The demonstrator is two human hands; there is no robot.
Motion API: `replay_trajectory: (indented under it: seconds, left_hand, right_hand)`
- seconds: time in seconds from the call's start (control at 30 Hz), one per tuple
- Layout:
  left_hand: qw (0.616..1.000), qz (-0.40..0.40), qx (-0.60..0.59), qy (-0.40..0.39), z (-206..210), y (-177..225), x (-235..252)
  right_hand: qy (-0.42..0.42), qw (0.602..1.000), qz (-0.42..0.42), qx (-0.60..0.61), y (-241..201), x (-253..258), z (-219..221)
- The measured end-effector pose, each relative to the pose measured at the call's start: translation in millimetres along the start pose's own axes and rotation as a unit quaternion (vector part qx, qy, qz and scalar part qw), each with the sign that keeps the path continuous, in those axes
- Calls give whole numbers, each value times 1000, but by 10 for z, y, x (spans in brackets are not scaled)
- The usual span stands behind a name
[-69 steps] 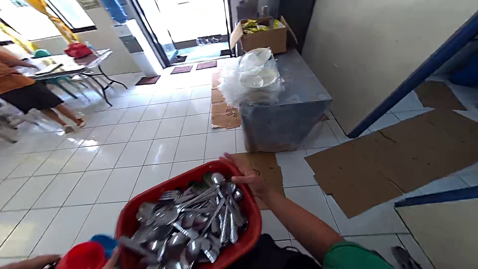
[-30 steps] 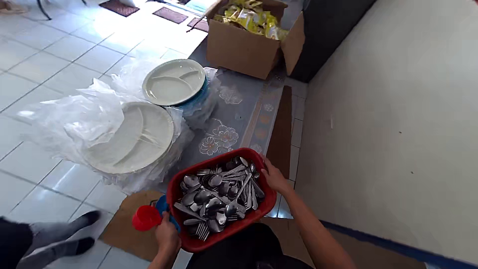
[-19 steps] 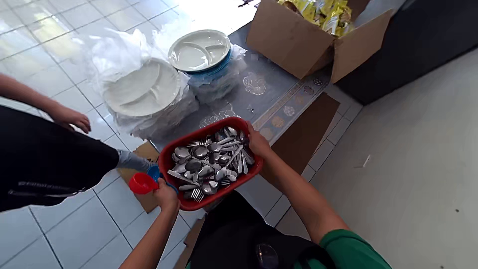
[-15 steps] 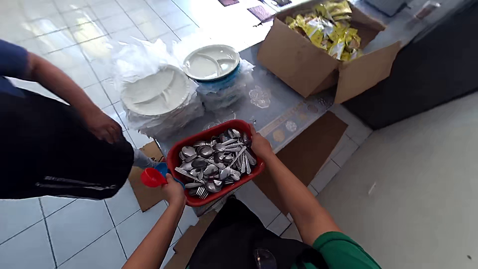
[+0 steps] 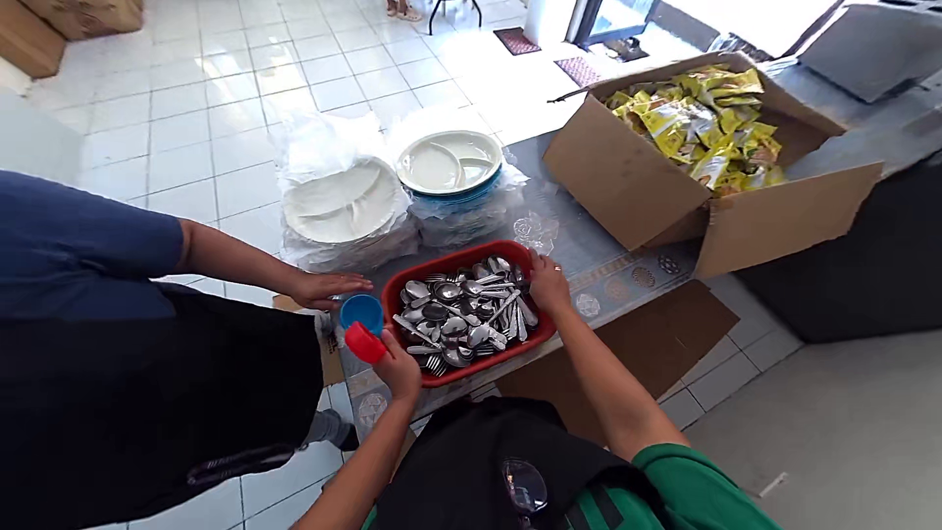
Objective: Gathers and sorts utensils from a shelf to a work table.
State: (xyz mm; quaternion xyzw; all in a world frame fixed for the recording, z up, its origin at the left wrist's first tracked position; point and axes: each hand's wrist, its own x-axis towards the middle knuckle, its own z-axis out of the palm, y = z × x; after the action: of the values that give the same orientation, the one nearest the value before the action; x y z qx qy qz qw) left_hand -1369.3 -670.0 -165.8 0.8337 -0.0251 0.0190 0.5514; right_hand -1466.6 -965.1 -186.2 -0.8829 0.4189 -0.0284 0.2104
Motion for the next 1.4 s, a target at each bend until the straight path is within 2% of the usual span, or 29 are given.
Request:
replay_trajectory:
  seconds: [0.1,0.13,0.17,0.2,0.27,0.3,0.33,0.37,0.4,0.47,0.6,0.67,0.73,0.8,0.87,0.9,0.97,1.03,1.07,1.17,1.27,1.33,1.4]
  left_hand:
    - [990,117,-66,-49,82,114,-313]
    - [986,127,-76,-82,132,180,-414]
    - [983,124,-71,-119,206,267,-502]
    - [979,110,-51,-165,304,369,-572]
    - [963,93,14,-253,598,620,-718]
    - [949,93,41,-297,782,757,-796]
    - [938,103,54,-326,987,849,-875]
    - [932,129,50,-336,1189,887,-962]
    - [925,163,37,-340,1366,902,-1041]
    - [913,195,-10,-358,1607,939,-1141]
    - [936,90,-133,-314,1815,989,-1346]
    - [958,40,-106,-263,1832,1081,-1415]
    - [968,29,-18,-250,1870,1159,-1396]
    - [949,38,112,-294,1899,1239,-1338]
    - [887,22,211,-409,1868,1395,-1212]
    - [870,32,222,-438,1869,1437,-1185]
    - [873,74,197,-440,1870,1410,-1204]
    - [868,52,168,-465,1785,1399,-1212]
    - [877,39,142,-457,1741,1378,-1207]
    - [915,-28,60,-398,1714,1409,-1100]
    - [935,-87,13,-343,1814,1437,-857]
    - [938,-76,20,-337,1841,1372,-769]
    - [933,-9,34,-359,1824,1262,-792]
  right_hand:
    - [141,980,-105,92,106,-57,60]
    - [130,973,-137,132,65,-194,37]
    - [75,965,-167,187,-3,-362,-11]
    - [-16,947,-193,258,-85,-521,-78]
    - [-208,858,-206,422,-183,-732,-194]
    - [-261,809,-178,496,-165,-778,-235]
    - [-265,782,-126,550,-122,-782,-268]
    - [-248,773,-74,579,-50,-724,-320]
    - [-228,771,-35,593,46,-617,-383]
    - [-204,784,-23,586,251,-368,-535]
    - [-170,836,-80,516,473,-207,-661]
    - [-193,837,-104,501,477,-203,-640]
    - [-235,824,-131,499,484,-213,-619]
    - [-257,821,-145,489,505,-225,-613]
    - [-265,831,-137,469,541,-148,-667]
    - [-268,839,-124,457,571,-73,-716]
    - [-254,861,-88,432,644,142,-790]
    - [-232,878,-59,415,764,476,-801]
    - [-215,883,-42,416,810,633,-771]
    - [-177,863,19,474,797,753,-663]
    - [-175,826,-46,535,657,470,-679]
    - [-220,798,-90,555,551,224,-683]
    - [-257,780,-89,563,395,3,-642]
